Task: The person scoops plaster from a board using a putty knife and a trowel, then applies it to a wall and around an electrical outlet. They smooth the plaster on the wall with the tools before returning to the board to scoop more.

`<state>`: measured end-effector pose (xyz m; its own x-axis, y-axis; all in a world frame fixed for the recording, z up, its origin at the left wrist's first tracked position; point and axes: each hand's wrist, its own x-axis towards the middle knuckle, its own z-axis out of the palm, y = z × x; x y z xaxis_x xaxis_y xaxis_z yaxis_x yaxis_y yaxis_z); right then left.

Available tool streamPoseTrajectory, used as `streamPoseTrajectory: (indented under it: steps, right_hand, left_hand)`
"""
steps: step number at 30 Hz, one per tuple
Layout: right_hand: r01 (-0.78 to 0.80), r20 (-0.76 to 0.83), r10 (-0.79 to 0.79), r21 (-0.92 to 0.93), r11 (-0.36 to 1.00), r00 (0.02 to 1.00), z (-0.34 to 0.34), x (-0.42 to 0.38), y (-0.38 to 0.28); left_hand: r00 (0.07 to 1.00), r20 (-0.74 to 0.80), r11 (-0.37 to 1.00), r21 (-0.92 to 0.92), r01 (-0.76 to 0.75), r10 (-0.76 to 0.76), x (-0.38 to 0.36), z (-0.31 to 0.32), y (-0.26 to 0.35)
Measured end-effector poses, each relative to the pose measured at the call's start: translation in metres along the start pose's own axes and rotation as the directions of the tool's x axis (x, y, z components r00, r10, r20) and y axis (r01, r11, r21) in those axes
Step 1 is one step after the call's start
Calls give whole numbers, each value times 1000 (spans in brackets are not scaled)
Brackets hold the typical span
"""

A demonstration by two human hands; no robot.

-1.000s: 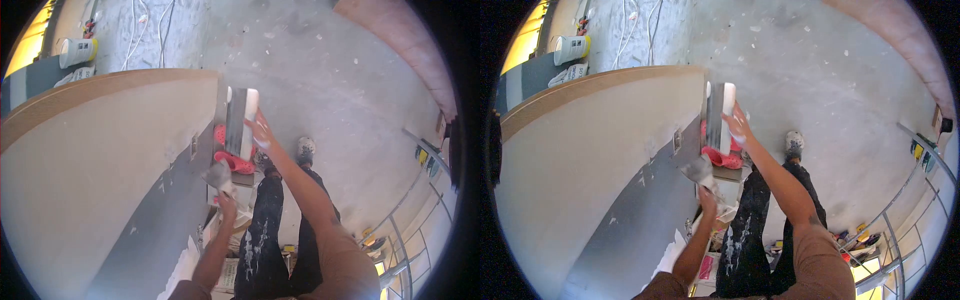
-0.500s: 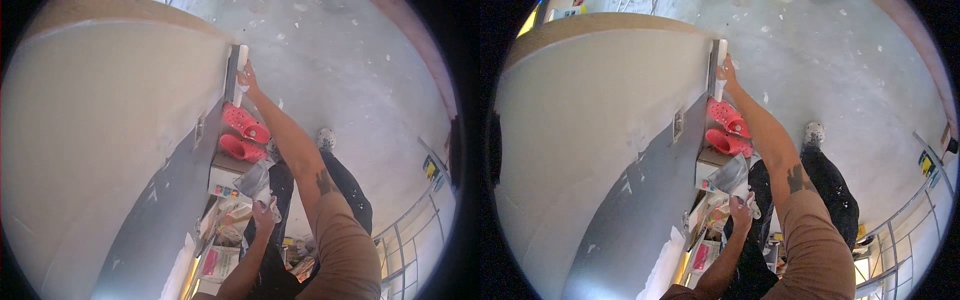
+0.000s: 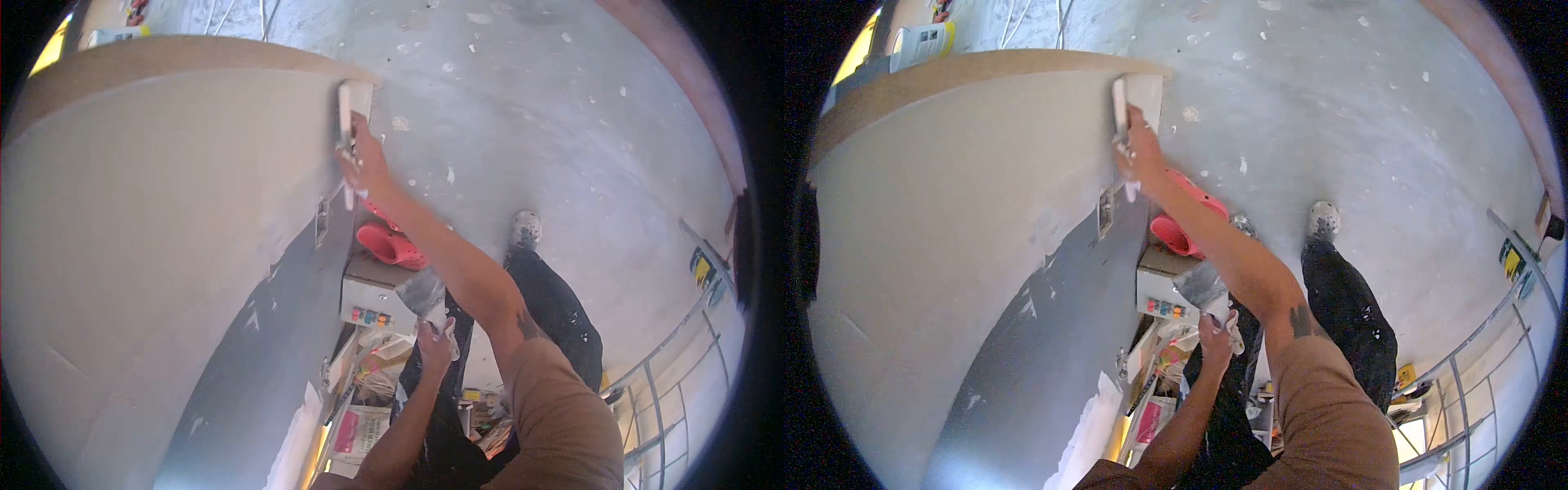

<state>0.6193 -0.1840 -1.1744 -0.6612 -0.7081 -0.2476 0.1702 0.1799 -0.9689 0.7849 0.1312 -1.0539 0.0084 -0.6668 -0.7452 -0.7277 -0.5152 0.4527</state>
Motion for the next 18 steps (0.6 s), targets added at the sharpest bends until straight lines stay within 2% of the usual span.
streamPoseTrajectory:
  steps: [2,3,4,5,6,7,8,9,10,12,13,15,16,18]
  right_hand:
    - [-13,95,4,103,995,996,-15,-15,-36]
    - [-213,130,210,7,977,969,-32,-24,-52]
    - [-208,128,204,13,978,970,-44,-26,-49]
    - [-201,49,200,13,979,978,-53,-28,-40]
    - [-196,-28,196,11,981,980,-60,-30,-26]
    - [-193,-27,193,13,981,981,-62,-29,10]
    - [-95,-66,96,12,995,993,-57,-20,63]
    - [4,-104,-3,9,1000,995,-52,-8,101]
    - [5,-102,-4,16,1000,995,-47,3,121]
    - [-107,-73,112,73,992,991,-37,21,147]
    - [-114,-67,120,76,991,991,-29,29,156]
    - [-187,-12,204,348,919,979,-17,46,169]
    - [-190,-8,205,345,919,979,-16,54,175]
    - [-328,165,284,481,813,945,-7,68,185]
  left_hand:
    - [993,55,965,-237,112,-102,3,1,-4]
    - [994,53,966,-233,109,-99,3,0,5]
    - [988,47,939,-307,153,-145,3,-2,14]
    - [981,44,904,-383,191,-188,4,-3,24]
    - [983,40,905,-384,182,-181,6,-2,29]
    - [984,33,886,-429,174,-177,6,-2,31]
    - [984,27,866,-471,167,-176,7,-2,31]
    - [985,24,866,-472,164,-173,9,-1,27]
    - [986,23,895,-416,160,-165,11,0,22]
    - [986,17,919,-359,161,-166,14,-1,20]
    - [991,9,929,-348,128,-133,12,-2,23]
    - [995,7,935,-341,100,-105,13,-5,22]
    - [994,16,945,-310,108,-109,14,-8,21]
    - [995,16,952,-289,103,-103,21,-10,20]
